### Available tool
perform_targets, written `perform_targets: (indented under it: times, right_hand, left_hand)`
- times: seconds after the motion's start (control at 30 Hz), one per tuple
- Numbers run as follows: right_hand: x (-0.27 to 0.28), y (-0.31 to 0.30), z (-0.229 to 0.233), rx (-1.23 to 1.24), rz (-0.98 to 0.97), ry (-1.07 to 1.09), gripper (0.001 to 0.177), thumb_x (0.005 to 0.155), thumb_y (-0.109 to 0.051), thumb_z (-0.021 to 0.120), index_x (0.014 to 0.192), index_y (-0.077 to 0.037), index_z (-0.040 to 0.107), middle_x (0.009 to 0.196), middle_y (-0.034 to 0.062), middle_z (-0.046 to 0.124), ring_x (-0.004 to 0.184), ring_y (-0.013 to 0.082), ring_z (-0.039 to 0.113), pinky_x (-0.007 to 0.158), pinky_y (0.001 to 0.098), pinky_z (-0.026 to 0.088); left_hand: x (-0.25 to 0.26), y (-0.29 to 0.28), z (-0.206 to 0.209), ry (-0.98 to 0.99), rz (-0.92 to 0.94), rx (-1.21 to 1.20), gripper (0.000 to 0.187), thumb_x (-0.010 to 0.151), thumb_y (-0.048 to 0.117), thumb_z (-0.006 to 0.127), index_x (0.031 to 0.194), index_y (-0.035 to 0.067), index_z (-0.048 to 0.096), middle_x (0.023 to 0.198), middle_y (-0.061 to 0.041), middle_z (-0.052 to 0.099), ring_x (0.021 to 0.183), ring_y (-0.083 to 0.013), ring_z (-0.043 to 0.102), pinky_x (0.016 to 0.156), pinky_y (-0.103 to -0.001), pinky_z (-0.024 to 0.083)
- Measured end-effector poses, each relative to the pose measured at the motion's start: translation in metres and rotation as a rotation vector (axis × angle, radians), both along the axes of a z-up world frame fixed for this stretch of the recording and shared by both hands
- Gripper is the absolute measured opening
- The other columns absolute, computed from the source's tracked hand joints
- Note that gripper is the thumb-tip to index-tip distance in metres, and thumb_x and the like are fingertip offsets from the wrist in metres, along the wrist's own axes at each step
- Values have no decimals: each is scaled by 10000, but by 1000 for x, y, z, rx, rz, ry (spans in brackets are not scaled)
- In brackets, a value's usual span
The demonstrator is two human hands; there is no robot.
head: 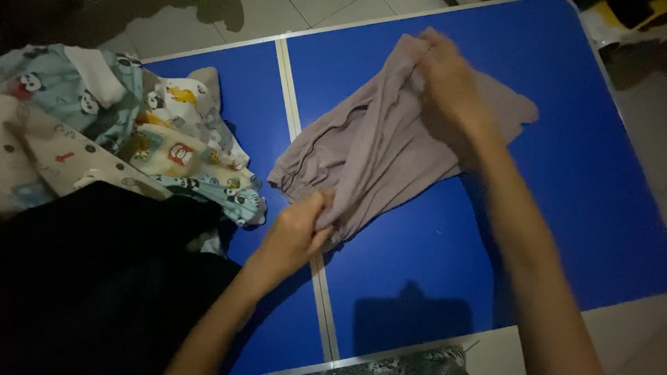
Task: Folding various pieces of laundry on a blue portable table
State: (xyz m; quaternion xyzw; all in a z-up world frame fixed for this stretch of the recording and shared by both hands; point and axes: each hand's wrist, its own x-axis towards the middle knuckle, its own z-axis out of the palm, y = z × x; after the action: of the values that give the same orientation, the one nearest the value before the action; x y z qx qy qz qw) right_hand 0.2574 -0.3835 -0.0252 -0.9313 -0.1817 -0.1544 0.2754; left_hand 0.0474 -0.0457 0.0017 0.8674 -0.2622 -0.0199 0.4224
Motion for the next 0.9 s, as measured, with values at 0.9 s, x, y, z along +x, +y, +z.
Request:
perform_targets:
  times: [0.9]
  right_hand:
    - [34,-99,-60,-149,-309,-16,405,1050,-403,769,1089,-1,777,959,195,752,792,301,718,681,435,562]
  left_hand:
    - [72,49,-38,18,555,31,934,800,408,862,1437,-101,405,1418,-325,473,1327,-429,448,1095,-509,382]
